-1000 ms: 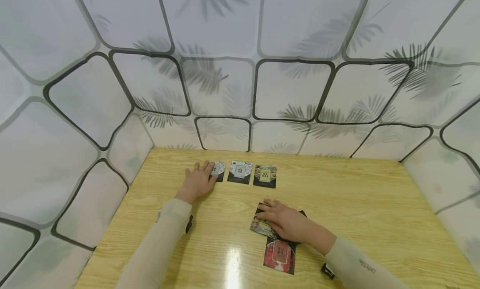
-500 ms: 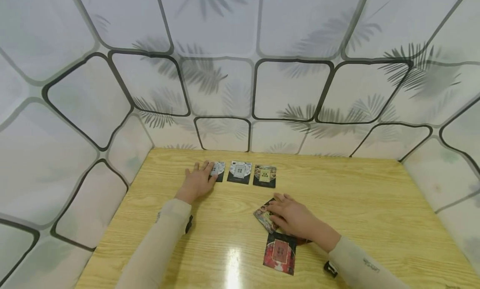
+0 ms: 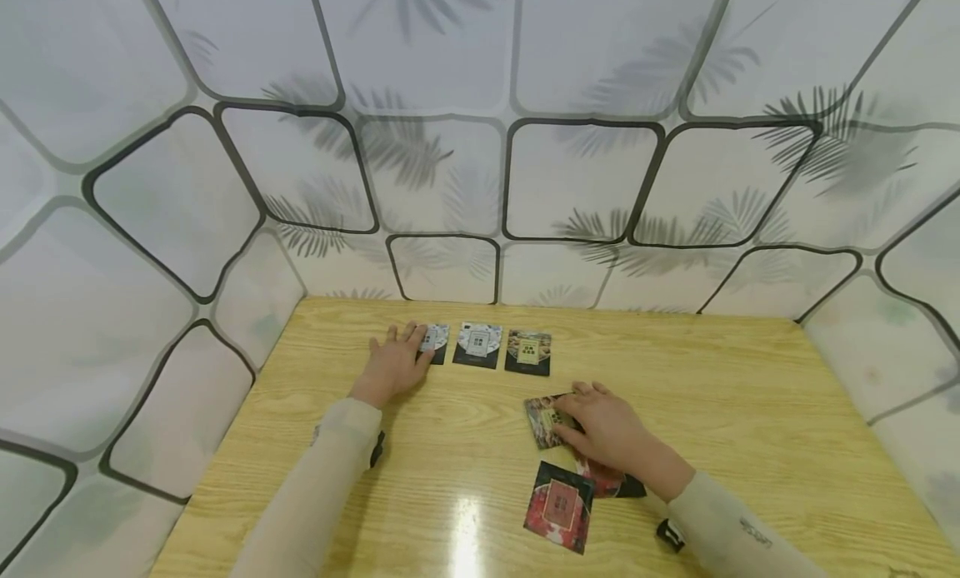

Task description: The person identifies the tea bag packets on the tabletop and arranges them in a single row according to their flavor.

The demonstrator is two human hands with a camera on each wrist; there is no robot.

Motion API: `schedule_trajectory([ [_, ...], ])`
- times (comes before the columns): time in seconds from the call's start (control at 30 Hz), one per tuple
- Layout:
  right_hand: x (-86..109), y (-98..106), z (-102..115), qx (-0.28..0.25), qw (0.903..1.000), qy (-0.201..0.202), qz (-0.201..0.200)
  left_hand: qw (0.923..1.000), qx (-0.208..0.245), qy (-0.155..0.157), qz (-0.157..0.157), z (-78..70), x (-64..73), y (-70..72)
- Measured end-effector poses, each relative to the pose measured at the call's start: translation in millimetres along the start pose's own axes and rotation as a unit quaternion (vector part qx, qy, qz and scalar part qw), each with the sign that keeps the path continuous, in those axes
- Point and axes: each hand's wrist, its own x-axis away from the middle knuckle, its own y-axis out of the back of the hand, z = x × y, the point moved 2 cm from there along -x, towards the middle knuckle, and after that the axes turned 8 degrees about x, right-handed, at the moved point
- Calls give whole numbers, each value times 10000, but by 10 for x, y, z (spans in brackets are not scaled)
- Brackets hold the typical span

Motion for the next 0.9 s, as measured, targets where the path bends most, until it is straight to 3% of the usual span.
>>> schedule_trajectory([
  [0.17,-18,0,-11,-161,9997,128,119,10000,4,8,5,3,-5,-9],
  [0.33,-50,7,18,-882,9912,699,690,10000,15,16,17,-2,-4,-11],
  [0.47,-50,-6,37,-1127,9860,768,960,10000,-5,2,37,-1,-8,-16],
  [0.73,-39,13,-10,-545,9968,340,478,10000,11,-14,20,-16,1,3],
  [0.9,-12,32,-67,-219,9988,51,424,10000,47,-13,65,-11,6,14],
])
